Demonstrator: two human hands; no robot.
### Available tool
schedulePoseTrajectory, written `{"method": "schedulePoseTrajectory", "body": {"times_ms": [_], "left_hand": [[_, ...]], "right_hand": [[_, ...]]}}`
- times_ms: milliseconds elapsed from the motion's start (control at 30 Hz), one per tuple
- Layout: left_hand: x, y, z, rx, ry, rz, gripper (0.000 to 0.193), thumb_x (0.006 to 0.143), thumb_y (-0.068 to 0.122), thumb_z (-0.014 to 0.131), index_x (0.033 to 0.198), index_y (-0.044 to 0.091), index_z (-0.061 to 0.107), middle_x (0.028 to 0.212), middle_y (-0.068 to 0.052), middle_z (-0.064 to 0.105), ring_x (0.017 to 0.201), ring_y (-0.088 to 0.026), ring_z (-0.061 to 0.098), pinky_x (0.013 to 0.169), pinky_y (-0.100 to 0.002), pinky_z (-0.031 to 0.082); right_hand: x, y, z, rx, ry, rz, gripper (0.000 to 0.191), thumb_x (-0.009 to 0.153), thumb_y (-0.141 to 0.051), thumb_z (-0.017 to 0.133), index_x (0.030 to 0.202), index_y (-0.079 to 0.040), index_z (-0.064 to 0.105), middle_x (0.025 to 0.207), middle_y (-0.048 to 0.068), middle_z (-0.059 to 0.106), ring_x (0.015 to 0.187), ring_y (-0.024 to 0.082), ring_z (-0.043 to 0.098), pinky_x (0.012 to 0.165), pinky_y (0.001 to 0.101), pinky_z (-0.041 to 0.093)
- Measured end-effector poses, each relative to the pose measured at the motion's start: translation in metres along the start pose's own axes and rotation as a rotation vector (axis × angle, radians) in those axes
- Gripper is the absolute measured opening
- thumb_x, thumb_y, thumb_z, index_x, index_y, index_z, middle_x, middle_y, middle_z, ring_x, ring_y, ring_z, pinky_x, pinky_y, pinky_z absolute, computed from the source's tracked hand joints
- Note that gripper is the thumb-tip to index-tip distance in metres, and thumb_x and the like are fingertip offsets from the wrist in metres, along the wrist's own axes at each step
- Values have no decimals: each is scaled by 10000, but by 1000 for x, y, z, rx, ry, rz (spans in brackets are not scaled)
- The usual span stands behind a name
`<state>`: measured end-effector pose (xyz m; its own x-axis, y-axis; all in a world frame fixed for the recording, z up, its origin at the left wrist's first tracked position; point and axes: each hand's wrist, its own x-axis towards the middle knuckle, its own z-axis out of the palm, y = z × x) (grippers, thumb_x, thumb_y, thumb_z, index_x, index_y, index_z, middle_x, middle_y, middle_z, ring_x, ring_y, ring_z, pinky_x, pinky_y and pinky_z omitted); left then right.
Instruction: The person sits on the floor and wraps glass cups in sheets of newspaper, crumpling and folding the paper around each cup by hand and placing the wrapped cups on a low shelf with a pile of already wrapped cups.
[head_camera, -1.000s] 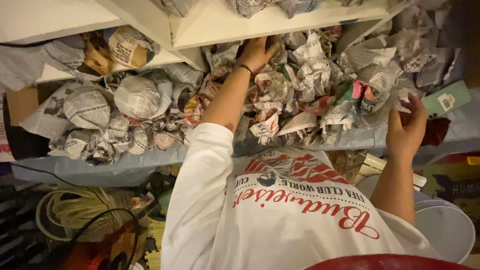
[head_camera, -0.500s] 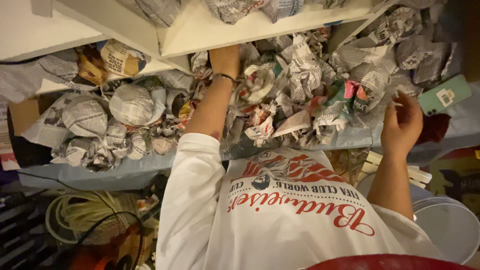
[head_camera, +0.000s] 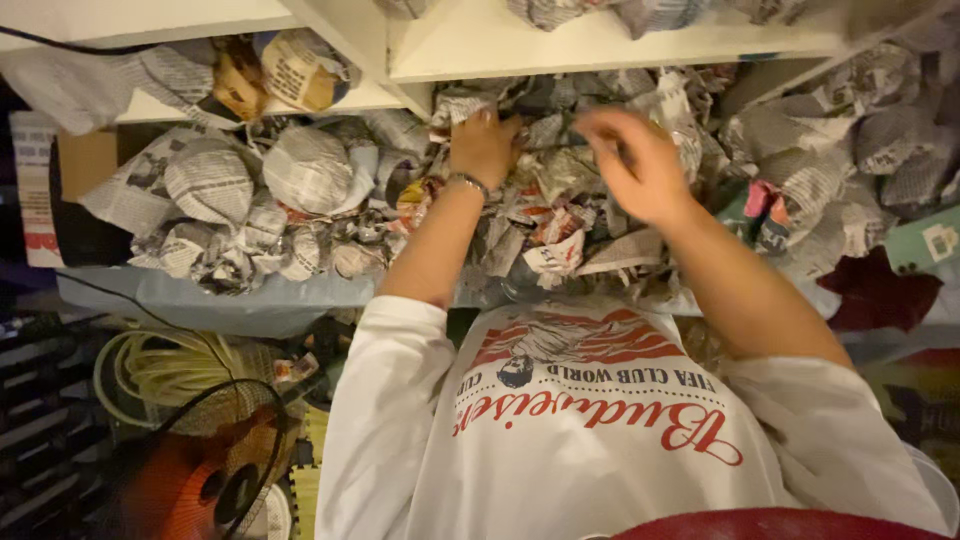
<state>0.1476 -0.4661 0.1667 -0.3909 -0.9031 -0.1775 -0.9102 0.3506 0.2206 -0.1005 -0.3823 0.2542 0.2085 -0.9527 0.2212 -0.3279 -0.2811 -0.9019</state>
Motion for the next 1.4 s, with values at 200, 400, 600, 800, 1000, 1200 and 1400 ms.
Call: {"method": "schedulePoseTrajectory", "body": {"times_ms": [200, 400, 600, 800, 1000, 1200, 1400], "left_hand": [[-24, -16, 7, -93, 91, 0, 356, 963, 431, 593, 1219, 191, 652, 970, -126, 734, 921, -357, 689, 990, -670, 389], [-26, -17, 1, -171, 158, 20, 384, 956, 386, 596, 1304, 227, 622, 928, -105, 745, 841, -354, 700, 1014, -651, 401], [-28, -14, -5, -199, 157, 37, 448, 908, 343, 617, 1342, 231, 616, 913, -124, 733, 853, -369, 685, 926, -653, 413], [-28, -14, -3, -188, 134, 49, 307, 965, 347, 621, 1233, 200, 653, 953, -109, 728, 891, -357, 685, 943, -619, 454], [-26, -16, -3, -211, 172, 61, 314, 914, 321, 638, 1192, 178, 665, 960, -115, 723, 905, -372, 678, 846, -592, 476], [-28, -17, -5, -210, 213, 80, 333, 912, 322, 650, 1206, 166, 659, 977, -113, 721, 925, -367, 677, 868, -591, 474], [-31, -15, -2, -271, 370, 110, 434, 865, 328, 637, 1272, 179, 661, 1007, -133, 713, 937, -389, 660, 843, -579, 463]], "right_hand": [[121, 115, 49, -728, -127, 148, 197, 1072, -170, 658, 1203, -26, 685, 1143, 233, 698, 1066, 418, 654, 915, 480, 523], [125, 156, 24, -925, -514, 460, 188, 1068, -164, 649, 1193, -28, 683, 1143, 229, 695, 1075, 419, 651, 925, 487, 520], [130, 159, 54, -1012, -396, 430, 180, 1064, -159, 640, 1183, -31, 682, 1144, 224, 693, 1083, 421, 648, 936, 494, 517], [134, 167, 47, -1024, -238, 316, 172, 1060, -153, 631, 1173, -33, 680, 1145, 220, 691, 1092, 422, 645, 946, 502, 514], [132, 171, 34, -1054, -164, 264, 165, 1056, -147, 622, 1163, -35, 679, 1146, 216, 688, 1100, 424, 641, 957, 509, 511], [130, 173, 24, -992, 11, 21, 158, 1052, -141, 613, 1153, -38, 677, 1147, 212, 686, 1109, 425, 638, 967, 516, 508], [119, 179, 12, -958, 49, -105, 153, 1048, -135, 604, 1143, -40, 676, 1148, 207, 683, 1118, 427, 635, 978, 524, 504]]}}
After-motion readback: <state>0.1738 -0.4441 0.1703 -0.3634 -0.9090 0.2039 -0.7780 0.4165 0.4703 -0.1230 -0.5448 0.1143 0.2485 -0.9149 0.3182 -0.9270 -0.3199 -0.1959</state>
